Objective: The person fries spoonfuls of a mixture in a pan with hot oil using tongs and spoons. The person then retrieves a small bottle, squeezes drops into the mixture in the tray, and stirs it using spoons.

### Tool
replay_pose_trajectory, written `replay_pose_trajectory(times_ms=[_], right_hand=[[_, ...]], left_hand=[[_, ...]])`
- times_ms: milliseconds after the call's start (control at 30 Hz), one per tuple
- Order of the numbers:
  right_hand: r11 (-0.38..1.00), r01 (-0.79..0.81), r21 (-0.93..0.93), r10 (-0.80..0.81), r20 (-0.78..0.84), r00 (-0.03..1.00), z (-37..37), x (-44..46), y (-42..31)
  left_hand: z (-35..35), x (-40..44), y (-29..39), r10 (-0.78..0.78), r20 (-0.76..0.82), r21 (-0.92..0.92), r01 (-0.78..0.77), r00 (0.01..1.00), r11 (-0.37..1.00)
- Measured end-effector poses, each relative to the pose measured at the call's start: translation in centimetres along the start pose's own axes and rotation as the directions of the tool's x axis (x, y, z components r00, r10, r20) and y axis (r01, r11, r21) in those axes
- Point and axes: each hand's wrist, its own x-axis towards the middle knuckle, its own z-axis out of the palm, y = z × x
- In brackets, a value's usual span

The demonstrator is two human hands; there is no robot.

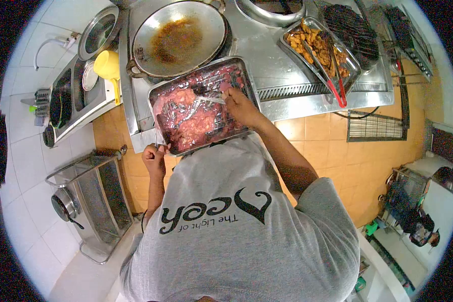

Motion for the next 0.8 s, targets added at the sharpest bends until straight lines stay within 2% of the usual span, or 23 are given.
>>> replay_pose_trajectory(times_ms=[67,167,300,433,467,500,533,633,733,800], right_hand=[[0.999,-0.032,0.034,0.032,0.001,0.999,-0.3,0.1,-0.8],[0.985,-0.162,0.064,0.161,0.026,0.987,-1.1,1.0,-3.0],[0.994,0.077,-0.072,-0.082,-0.075,0.994,-2.9,4.9,-2.1],[0.962,-0.042,-0.269,-0.011,-0.19,0.982,-3.9,10.8,-3.9],[0.889,0.149,-0.433,-0.255,-0.198,0.947,-4.3,13.0,-3.4],[0.75,0.313,-0.582,-0.484,-0.161,0.86,-4.7,15.5,-2.2],[0.558,0.439,-0.704,-0.681,-0.086,0.727,-5.0,17.5,-1.6],[0.563,0.113,-0.819,-0.397,-0.148,0.906,-3.8,20.9,-4.6],[0.405,0.059,-0.913,-0.314,-0.078,0.946,-2.7,22.9,-6.0],[0.352,0.099,-0.931,-0.336,-0.027,0.941,-2.3,23.0,-6.8]], left_hand=[[-0.2,0.2,-0.1,-0.023,0.004,-0.088,0.023,1.0,0.996],[-1.1,0.3,-1.3,-0.068,0.002,-0.158,0.068,0.998,0.985],[-0.9,0.0,-2.3,-0.156,-0.04,-0.297,0.137,0.987,0.945],[-0.7,-0.5,-3.2,-0.188,-0.053,-0.331,0.16,0.981,0.93],[-0.5,-0.7,-3.3,-0.193,-0.056,-0.327,0.165,0.98,0.931],[-0.4,-0.9,-3.4,-0.191,-0.054,-0.325,0.163,0.98,0.931],[-0.4,-1.1,-3.6,-0.188,-0.052,-0.323,0.162,0.981,0.932],[-0.1,-1.6,-3.7,-0.232,-0.093,-0.294,0.196,0.968,0.935],[0.0,-1.8,-4.0,-0.234,-0.11,-0.223,0.206,0.966,0.953],[0.0,-2.0,-3.9,-0.225,-0.132,-0.201,0.196,0.965,0.96]])
